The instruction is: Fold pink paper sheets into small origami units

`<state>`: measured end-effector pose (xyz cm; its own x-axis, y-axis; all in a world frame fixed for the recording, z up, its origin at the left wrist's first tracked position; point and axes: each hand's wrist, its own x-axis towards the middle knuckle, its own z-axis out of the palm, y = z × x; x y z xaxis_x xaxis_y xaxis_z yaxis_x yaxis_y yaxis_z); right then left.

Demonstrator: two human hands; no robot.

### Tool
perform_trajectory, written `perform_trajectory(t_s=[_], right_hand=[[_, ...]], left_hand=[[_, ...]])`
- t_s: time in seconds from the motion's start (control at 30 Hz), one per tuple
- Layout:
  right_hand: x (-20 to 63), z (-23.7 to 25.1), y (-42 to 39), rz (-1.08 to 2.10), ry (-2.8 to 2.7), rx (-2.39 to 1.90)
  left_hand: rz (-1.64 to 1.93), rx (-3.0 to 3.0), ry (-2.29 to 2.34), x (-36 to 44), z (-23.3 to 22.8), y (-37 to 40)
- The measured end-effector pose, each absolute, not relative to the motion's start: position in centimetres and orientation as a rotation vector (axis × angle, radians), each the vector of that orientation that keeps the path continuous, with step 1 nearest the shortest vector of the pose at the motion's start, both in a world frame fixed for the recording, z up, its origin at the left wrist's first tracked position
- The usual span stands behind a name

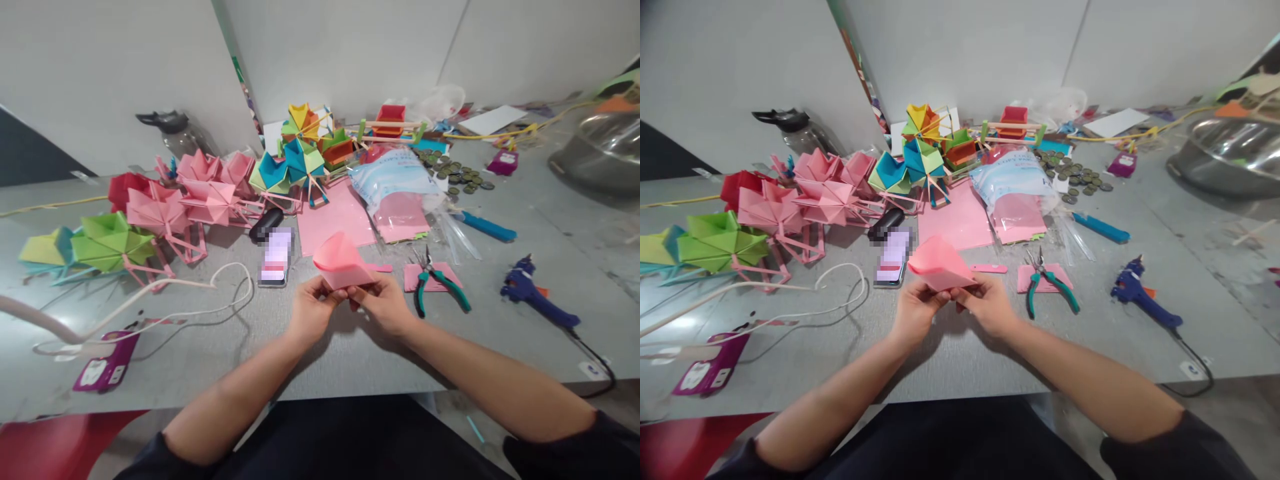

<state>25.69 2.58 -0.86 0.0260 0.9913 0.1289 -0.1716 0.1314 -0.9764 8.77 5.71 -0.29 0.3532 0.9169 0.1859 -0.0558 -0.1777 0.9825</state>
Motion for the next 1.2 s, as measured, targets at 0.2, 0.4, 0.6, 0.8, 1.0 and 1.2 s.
perform_trajectory(t_s=[0.2,0.4,0.6,0.8,1.0,1.2], right_hand=[[25.6,0.2,1.6,0.892,-1.246,-1.083],[25.7,1.4,0.8,0.667,-1.4,-1.056],[25.8,0.7,0.8,0.629,-1.416,-1.005],[25.9,0.4,1.0,0.625,-1.443,-1.007],[25.8,0.0,1.1,0.589,-1.429,-0.996],[26.1,-0.5,1.5,0.599,-1.422,-1.05]], left_hand=[[1.206,1.465,0.864,9.0,0.1,5.2],[1.271,1.397,0.818,8.9,0.5,4.8],[1.359,1.369,0.692,8.5,1.2,4.8],[1.494,1.439,0.563,8.4,1.9,5.2],[1.596,1.47,0.48,8.3,2.6,5.4],[1.627,1.492,0.421,7.8,3.5,5.5]])
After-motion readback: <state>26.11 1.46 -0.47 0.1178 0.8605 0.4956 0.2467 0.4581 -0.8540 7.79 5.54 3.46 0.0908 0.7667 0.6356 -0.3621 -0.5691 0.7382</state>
